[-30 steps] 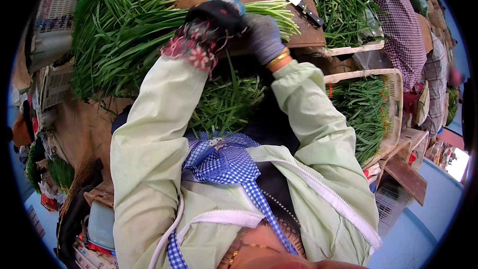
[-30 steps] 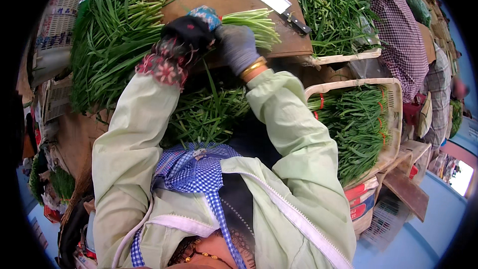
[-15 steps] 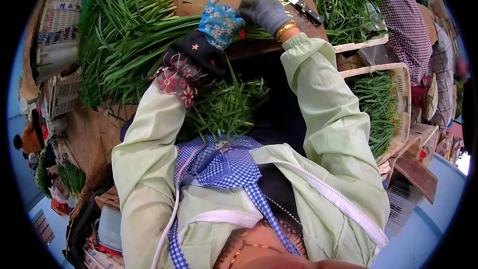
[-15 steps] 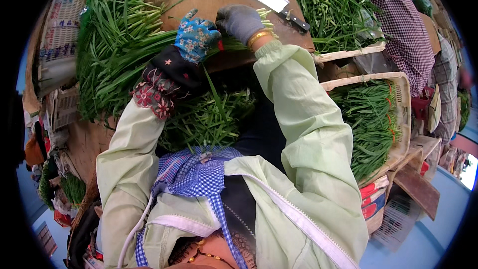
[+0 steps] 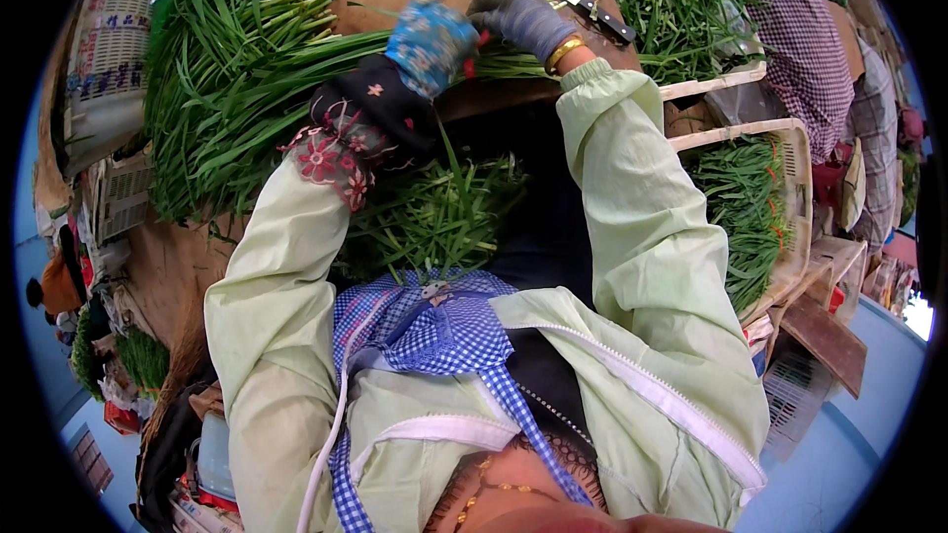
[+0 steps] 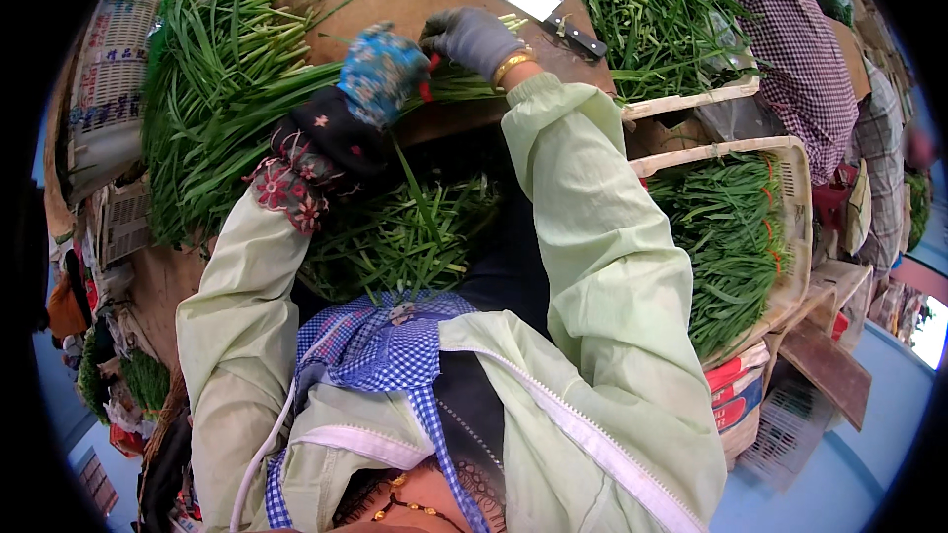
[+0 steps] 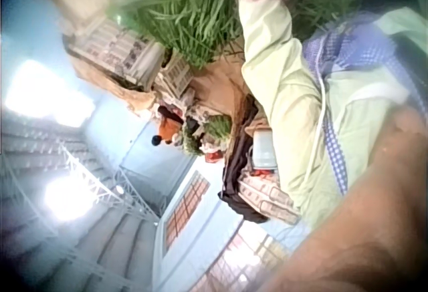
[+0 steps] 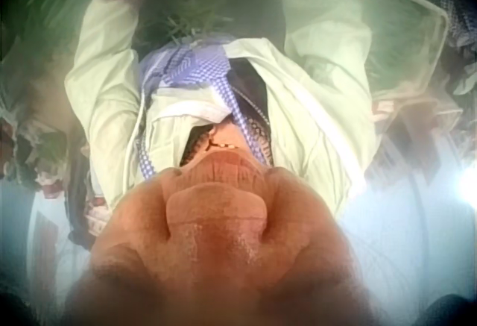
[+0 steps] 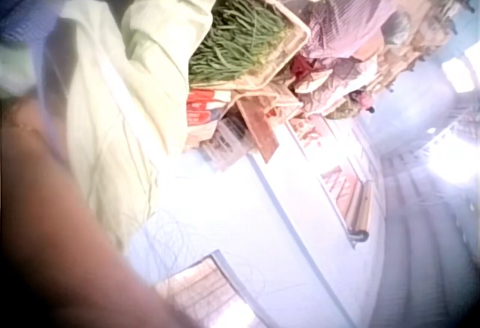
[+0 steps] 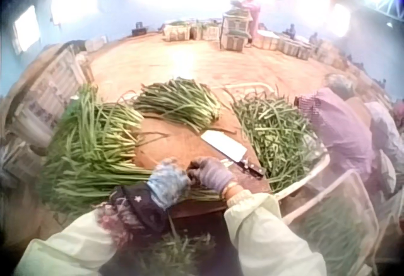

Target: The person gathers green onions from a pile, aligns them into neat bunches, and secures them with red rubber bands. The person then places the finished bundles onto a wooden table.

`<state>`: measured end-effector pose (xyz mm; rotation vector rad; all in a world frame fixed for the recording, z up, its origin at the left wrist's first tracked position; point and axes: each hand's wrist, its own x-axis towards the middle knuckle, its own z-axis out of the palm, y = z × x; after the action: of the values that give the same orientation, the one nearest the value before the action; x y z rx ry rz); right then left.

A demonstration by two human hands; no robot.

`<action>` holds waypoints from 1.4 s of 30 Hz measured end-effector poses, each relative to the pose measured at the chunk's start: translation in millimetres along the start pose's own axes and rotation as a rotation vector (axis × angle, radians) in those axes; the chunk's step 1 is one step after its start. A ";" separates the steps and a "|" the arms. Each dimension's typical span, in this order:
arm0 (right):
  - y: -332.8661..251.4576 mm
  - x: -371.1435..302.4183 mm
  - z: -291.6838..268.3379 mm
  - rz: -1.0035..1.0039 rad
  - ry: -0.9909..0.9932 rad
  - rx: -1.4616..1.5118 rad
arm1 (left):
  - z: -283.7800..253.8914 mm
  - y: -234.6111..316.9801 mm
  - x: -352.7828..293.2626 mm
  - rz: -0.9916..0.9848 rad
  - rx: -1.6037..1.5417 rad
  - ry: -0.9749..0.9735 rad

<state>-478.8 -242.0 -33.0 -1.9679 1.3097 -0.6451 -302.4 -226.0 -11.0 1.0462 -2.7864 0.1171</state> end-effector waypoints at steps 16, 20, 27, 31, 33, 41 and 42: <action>-26.6 -17.6 -27.8 -0.006 0.307 -0.364 | -7.2 28.2 -31.5 -0.125 0.166 -0.066; -21.6 28.3 12.3 -0.098 0.122 -0.462 | 11.4 43.3 -86.6 0.349 0.243 -0.138; -36.6 35.2 60.2 0.016 0.301 -0.144 | 16.0 19.0 -120.9 0.320 -0.079 -0.204; -32.6 12.1 71.9 -0.085 0.472 0.313 | -3.2 16.0 -130.5 -0.103 -1.251 0.255; -31.0 12.2 69.1 0.078 0.391 0.766 | -34.8 11.5 -118.3 -0.668 -1.480 0.364; -22.5 17.3 41.8 0.230 0.412 1.243 | -41.7 -90.4 -144.6 -1.234 -0.928 0.735; -18.6 14.0 37.4 0.222 0.407 1.278 | -71.4 -54.6 -134.6 -1.221 -0.213 0.517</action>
<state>-435.9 -240.3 -42.6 -0.6597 0.8801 -1.3620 -157.7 -170.7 36.1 2.0371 -1.3417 -0.0608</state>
